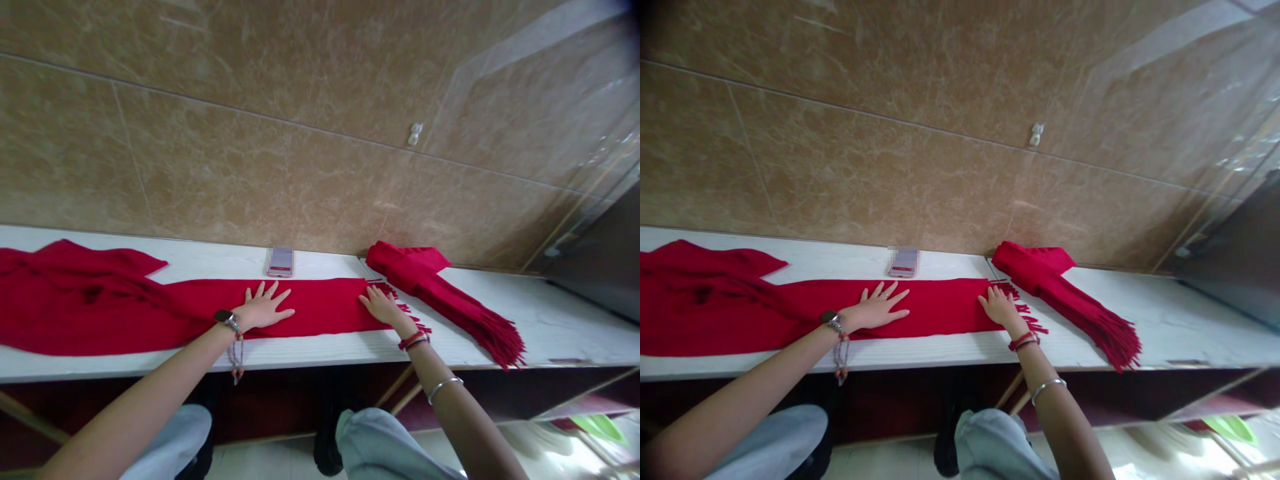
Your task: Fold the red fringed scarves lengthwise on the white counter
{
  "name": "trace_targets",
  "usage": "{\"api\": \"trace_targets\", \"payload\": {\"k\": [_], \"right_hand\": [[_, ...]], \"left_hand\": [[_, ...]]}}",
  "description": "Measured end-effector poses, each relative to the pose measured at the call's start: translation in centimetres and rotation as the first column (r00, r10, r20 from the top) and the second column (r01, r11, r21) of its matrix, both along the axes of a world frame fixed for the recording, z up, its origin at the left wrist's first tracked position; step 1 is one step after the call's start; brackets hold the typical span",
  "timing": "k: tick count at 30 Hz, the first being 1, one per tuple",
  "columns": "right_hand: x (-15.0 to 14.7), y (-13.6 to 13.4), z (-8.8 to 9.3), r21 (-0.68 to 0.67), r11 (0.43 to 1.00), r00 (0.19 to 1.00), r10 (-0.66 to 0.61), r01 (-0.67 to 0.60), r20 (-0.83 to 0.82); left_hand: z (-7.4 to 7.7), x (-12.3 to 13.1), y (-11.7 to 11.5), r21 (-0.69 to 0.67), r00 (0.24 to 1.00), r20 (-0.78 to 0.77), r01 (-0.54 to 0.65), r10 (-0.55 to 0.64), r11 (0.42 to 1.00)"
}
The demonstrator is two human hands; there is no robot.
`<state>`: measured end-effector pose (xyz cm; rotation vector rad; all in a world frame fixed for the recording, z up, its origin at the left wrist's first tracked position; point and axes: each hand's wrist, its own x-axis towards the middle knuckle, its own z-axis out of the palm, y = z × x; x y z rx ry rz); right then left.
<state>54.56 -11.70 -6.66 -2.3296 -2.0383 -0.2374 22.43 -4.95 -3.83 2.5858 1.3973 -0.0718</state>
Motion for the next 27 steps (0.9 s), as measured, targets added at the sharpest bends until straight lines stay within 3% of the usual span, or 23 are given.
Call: {"api": "trace_targets", "payload": {"k": [2, 6, 9, 13, 18, 22, 24, 27], "right_hand": [[-1.1, 0.5, 0.6, 0.028, 0.998, 0.998, -0.053, 0.054, -0.037], [-4.1, 2.4, 0.9, 0.056, 0.994, 0.991, 0.101, -0.096, -0.09], [-5.1, 3.7, 0.3, -0.011, 0.993, 0.987, 0.115, -0.117, -0.11], [-3.7, 4.2, -0.4, -0.045, 0.998, 0.994, 0.026, -0.031, -0.108], [-0.6, 3.2, -0.5, -0.008, 0.992, 0.988, -0.123, 0.122, -0.096], [-0.3, 2.3, 0.0, 0.062, 0.976, 0.976, -0.207, 0.211, -0.062], [-1.6, 2.1, 0.4, 0.127, 0.982, 0.99, -0.138, 0.141, -0.037], [-5.2, 2.0, 1.0, 0.162, 0.98, 0.99, 0.127, -0.115, -0.062]], "left_hand": [[0.1, 0.0, -0.1, -0.007, 1.0, 0.0, -0.002, 0.002, 1.0], [0.4, 0.1, -0.2, -0.024, 1.0, -0.012, -0.008, 0.008, 1.0], [0.2, 0.1, -0.1, -0.017, 1.0, -0.014, -0.002, 0.001, 1.0], [0.0, -0.1, 0.0, -0.001, 1.0, -0.011, 0.004, -0.004, 1.0], [0.2, -0.1, -0.2, -0.01, 1.0, -0.003, 0.011, -0.011, 1.0], [0.2, -0.1, -0.2, -0.013, 1.0, 0.011, 0.006, -0.006, 1.0], [0.1, -0.1, -0.2, -0.017, 1.0, 0.016, 0.007, -0.006, 1.0], [0.1, -0.1, -0.3, -0.015, 1.0, 0.022, 0.008, -0.007, 1.0]]}}
